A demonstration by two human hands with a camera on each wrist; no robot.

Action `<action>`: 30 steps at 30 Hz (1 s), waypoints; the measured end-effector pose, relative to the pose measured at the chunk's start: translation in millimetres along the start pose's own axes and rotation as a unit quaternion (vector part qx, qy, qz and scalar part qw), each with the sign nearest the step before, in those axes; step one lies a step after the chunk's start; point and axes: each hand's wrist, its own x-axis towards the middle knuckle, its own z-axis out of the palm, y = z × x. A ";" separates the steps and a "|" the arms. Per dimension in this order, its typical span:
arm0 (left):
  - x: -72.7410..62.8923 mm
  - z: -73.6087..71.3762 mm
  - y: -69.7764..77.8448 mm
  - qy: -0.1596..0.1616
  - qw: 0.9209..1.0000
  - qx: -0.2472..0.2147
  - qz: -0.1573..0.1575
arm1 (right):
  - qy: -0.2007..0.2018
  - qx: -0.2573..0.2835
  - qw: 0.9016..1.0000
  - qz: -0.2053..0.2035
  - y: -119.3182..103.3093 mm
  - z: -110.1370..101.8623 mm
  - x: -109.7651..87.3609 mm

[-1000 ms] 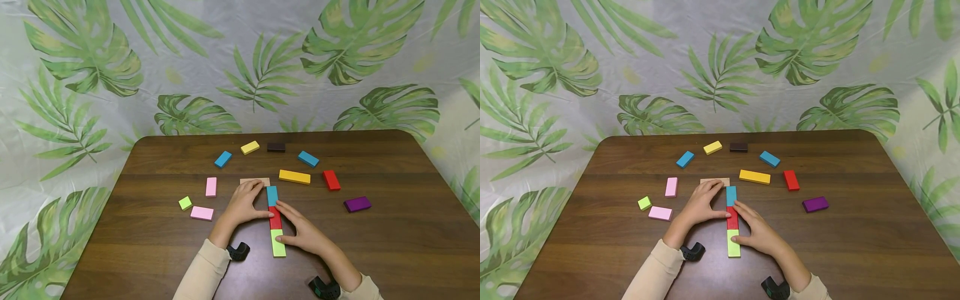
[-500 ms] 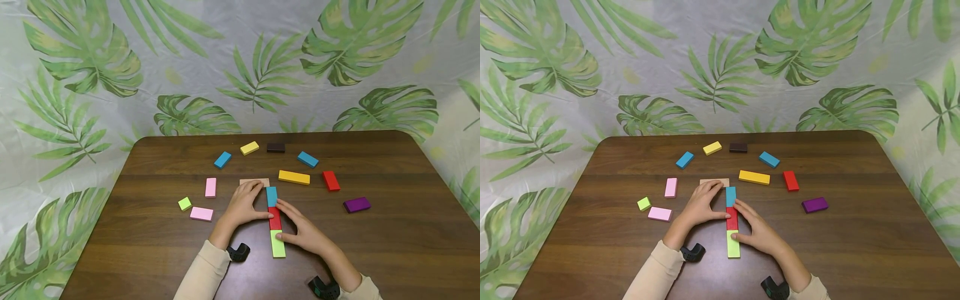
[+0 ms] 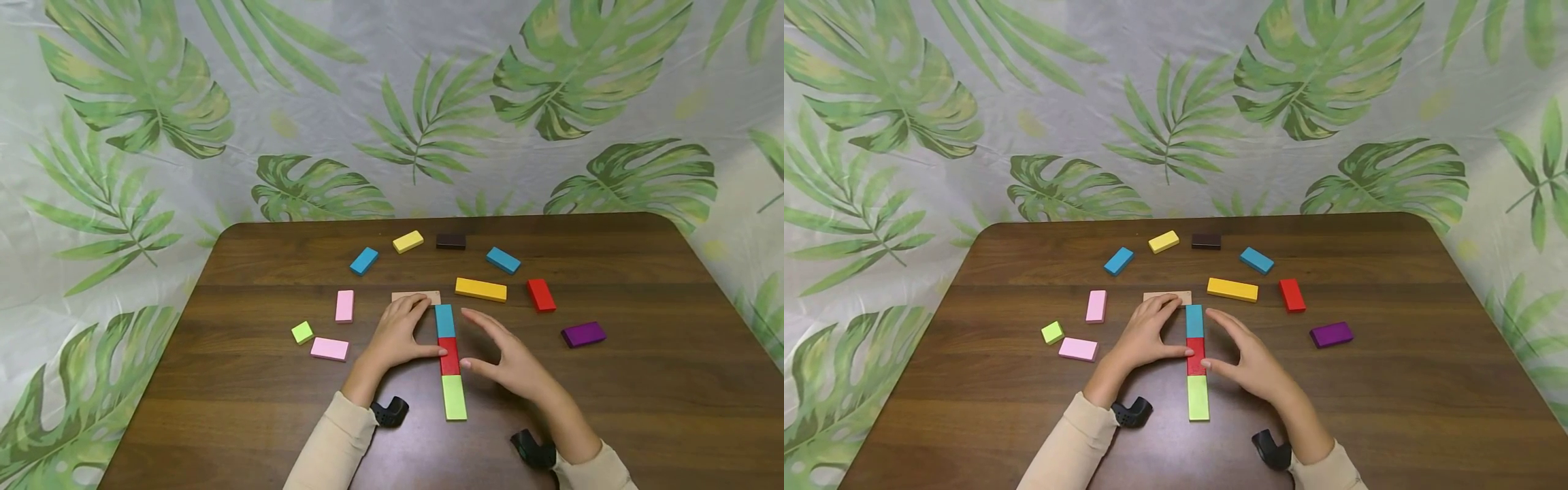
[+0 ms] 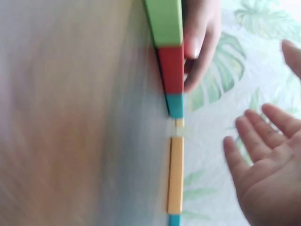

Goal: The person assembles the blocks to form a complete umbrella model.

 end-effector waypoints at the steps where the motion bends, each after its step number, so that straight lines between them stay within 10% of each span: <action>1: -0.1 -0.1 -0.1 0.000 1.000 0.000 0.000 | 0.007 -0.003 1.000 -0.002 -0.1 -2.3 1.5; 14: -0.4 0.1 -1.2 -0.001 1.000 0.001 -0.001 | 0.124 -0.004 0.992 -0.037 -1.8 -28.1 22.1; 30: -0.5 -0.2 -0.9 -0.002 1.000 -0.011 -0.007 | 0.160 -0.005 0.987 -0.008 14.6 -42.4 33.6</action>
